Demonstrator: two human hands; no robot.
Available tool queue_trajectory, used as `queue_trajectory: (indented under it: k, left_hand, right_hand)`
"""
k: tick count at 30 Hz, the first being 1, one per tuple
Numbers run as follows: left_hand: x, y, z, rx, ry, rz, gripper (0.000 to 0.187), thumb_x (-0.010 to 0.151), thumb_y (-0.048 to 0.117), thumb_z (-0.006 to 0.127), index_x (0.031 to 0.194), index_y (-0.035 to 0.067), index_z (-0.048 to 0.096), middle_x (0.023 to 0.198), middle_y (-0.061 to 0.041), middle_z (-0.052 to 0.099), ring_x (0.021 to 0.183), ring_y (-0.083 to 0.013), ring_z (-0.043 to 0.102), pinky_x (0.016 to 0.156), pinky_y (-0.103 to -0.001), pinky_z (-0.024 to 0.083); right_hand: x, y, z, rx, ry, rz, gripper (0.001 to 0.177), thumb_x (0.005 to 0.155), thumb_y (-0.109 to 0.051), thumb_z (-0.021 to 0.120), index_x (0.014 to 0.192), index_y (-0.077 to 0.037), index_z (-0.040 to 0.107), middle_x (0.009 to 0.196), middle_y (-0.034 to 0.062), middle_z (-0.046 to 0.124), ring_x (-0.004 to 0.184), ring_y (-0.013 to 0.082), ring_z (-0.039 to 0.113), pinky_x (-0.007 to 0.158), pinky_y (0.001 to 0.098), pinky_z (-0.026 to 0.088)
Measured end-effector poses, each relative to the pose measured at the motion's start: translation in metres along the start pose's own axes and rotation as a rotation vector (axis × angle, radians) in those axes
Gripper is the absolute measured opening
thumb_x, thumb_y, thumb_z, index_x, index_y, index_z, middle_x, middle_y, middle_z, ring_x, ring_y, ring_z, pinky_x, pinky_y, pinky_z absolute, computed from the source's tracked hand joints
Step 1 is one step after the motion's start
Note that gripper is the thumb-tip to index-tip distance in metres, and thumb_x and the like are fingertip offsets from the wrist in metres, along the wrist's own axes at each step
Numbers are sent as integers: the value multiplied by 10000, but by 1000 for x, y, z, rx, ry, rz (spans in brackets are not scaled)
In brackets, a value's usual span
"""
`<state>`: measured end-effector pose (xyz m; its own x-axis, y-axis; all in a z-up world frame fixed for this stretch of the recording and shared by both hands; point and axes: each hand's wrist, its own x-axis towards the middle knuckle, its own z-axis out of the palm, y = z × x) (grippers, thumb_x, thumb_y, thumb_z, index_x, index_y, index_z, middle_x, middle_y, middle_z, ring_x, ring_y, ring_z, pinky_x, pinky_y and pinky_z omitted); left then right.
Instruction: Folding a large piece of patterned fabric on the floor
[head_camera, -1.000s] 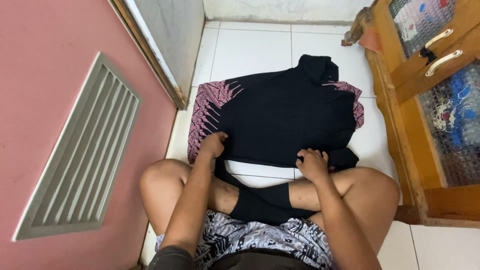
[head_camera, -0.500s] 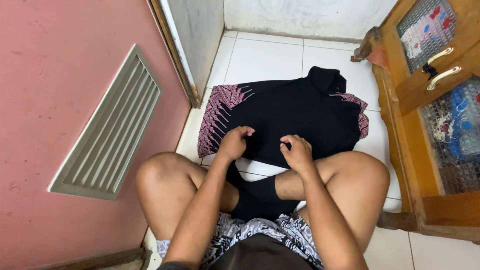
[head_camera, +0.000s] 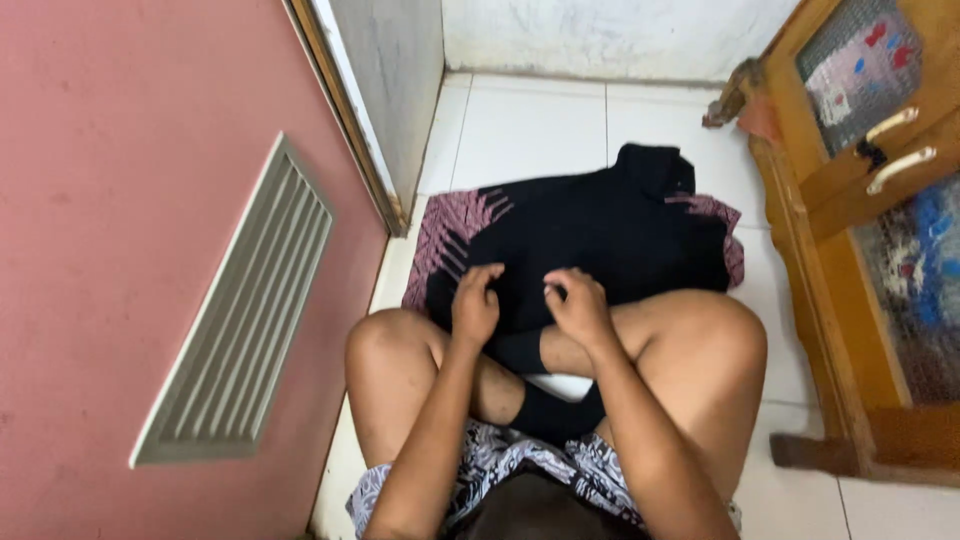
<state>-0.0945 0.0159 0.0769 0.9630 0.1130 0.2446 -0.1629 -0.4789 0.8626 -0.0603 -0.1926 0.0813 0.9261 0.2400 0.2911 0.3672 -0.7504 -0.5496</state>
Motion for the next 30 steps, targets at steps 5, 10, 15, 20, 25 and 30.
queue_trajectory:
  k: [5,10,15,20,25,30]
  left_hand:
    - [2,-39,5,134,-147,-20,508,851,-95,565,1297,130,654,1219,-83,655,1233,-325,578,1129,-474,423]
    - [18,-53,15,107,-164,-139,467,868,-67,572,1286,130,641,1191,-81,642,1185,-326,582,1076,-464,457]
    - [28,-58,43,237,-294,-96,480,879,-31,592,1310,176,639,1211,-58,635,1195,-340,573,1062,-481,467]
    - [33,-53,49,338,-317,-107,459,876,-7,599,1286,195,638,1183,-30,623,1180,-301,571,1041,-462,473]
    - [33,-47,50,378,-305,-118,472,884,-8,585,1298,215,632,1185,-25,620,1179,-292,571,1048,-454,468]
    - [31,-47,54,514,-335,-109,416,899,63,595,1278,233,627,1197,-17,616,1205,-275,567,1028,-436,483]
  right_hand:
    - [9,43,31,6,-156,84,225,887,-261,696,1102,-207,735,1007,65,753,1050,311,698,948,469,531]
    - [15,86,49,47,-292,281,218,901,-253,683,1108,-216,740,1055,45,764,1100,282,698,972,449,533]
    - [24,100,41,286,-260,424,278,936,-253,659,1206,-239,722,1158,51,753,1179,266,665,1014,440,521]
    - [29,126,52,510,-141,516,283,947,-207,653,1221,-207,725,1126,99,758,1066,264,710,913,409,559]
    - [30,125,51,652,-46,550,299,969,-162,623,1259,-152,696,1108,158,745,1048,291,710,906,409,563]
    - [25,124,41,675,-61,554,337,966,-168,619,1300,-176,662,1092,113,754,1032,240,717,916,381,566]
